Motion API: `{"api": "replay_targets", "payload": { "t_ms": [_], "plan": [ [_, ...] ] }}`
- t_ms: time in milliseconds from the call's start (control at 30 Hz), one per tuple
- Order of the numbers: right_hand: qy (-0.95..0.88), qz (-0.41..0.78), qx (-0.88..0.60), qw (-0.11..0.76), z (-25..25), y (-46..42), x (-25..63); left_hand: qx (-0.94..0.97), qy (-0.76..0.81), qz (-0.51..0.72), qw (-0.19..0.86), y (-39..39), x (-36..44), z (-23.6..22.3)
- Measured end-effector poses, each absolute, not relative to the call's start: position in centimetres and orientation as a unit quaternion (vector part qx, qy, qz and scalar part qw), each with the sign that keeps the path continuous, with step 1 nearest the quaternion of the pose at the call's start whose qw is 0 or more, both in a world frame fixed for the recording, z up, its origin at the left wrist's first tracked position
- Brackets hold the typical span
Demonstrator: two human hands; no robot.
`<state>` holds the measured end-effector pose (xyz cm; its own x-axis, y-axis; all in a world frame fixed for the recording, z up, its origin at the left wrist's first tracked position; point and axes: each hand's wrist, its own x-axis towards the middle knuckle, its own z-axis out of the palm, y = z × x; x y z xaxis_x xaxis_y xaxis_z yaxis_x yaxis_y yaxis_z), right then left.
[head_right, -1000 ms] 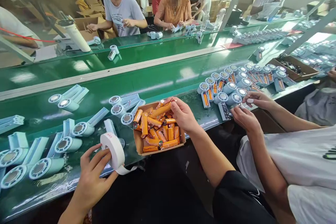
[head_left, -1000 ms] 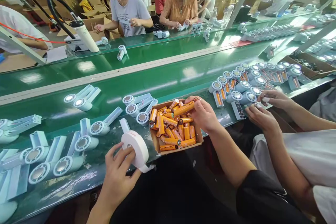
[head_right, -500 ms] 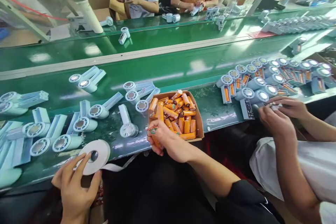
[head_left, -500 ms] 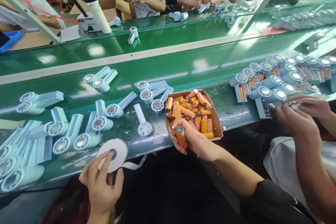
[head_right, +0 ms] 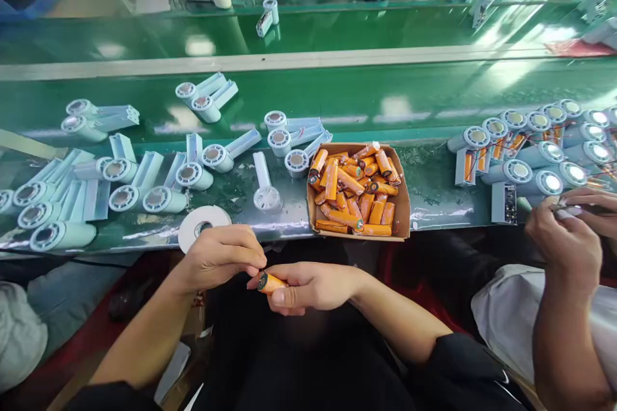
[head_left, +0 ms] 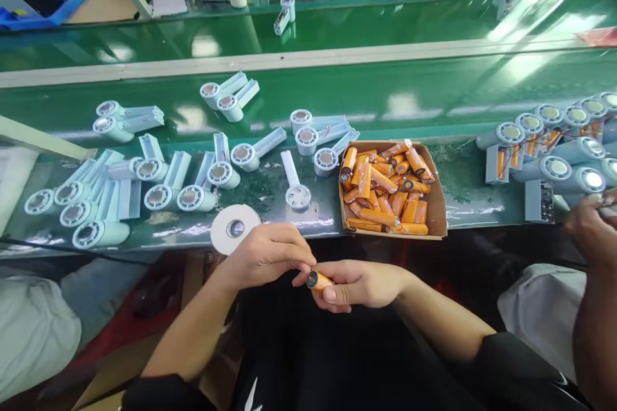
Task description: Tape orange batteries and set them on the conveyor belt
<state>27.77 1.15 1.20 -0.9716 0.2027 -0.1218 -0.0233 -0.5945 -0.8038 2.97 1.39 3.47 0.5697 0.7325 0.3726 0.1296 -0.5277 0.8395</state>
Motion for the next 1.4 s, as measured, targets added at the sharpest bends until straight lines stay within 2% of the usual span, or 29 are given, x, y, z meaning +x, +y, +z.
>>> {"api": "replay_targets", "payload": {
  "t_ms": [100,167,300,367,467,567,667,800,900,1067,1167,1300,1400],
  "plan": [
    [-0.400,0.915,-0.041,0.020,0.1,0.6,27.0,0.801,0.269,0.267,0.464,1.3,3.2,5.7],
    [-0.442,0.897,-0.003,0.013,-0.2,0.0,26.1,0.797,0.233,0.208,0.518,1.0,3.9,7.2],
    [-0.596,0.798,-0.030,0.081,0.1,-1.3,25.5,0.796,0.166,0.149,0.562,-0.1,3.9,7.9],
    [-0.593,0.786,-0.106,0.140,0.2,-1.6,26.5,0.806,0.244,0.208,0.498,-1.0,1.7,6.7],
    [-0.471,0.817,-0.238,0.234,0.0,-1.2,28.7,0.800,0.458,0.275,0.275,-2.7,-3.5,3.4],
    [-0.390,0.807,-0.316,0.312,-0.1,-0.1,29.8,0.813,0.550,0.178,0.070,-3.9,-7.8,-0.1],
    [-0.407,0.769,-0.345,0.353,0.4,1.1,29.2,0.855,0.501,0.134,-0.024,-4.4,-8.6,-1.6],
    [-0.485,0.717,-0.369,0.338,1.9,2.0,27.6,0.879,0.450,0.135,-0.078,-5.1,-5.8,1.4],
    [-0.582,0.635,-0.393,0.323,3.4,2.5,27.2,0.891,0.413,0.155,-0.107,-5.2,-3.4,4.3],
    [-0.701,0.510,-0.405,0.290,5.4,3.9,27.6,0.912,0.358,0.171,-0.108,-4.3,-2.1,6.0],
    [-0.714,0.520,-0.393,0.257,6.1,4.5,27.8,0.917,0.343,0.180,-0.094,-3.9,-1.9,6.4],
    [-0.670,0.600,-0.373,0.230,6.0,4.8,27.6,0.920,0.324,0.186,-0.119,-3.3,-1.8,7.4],
    [-0.564,0.672,-0.368,0.307,5.0,4.4,26.3,0.915,0.339,0.182,-0.118,-2.9,-1.9,8.1]
  ]
}}
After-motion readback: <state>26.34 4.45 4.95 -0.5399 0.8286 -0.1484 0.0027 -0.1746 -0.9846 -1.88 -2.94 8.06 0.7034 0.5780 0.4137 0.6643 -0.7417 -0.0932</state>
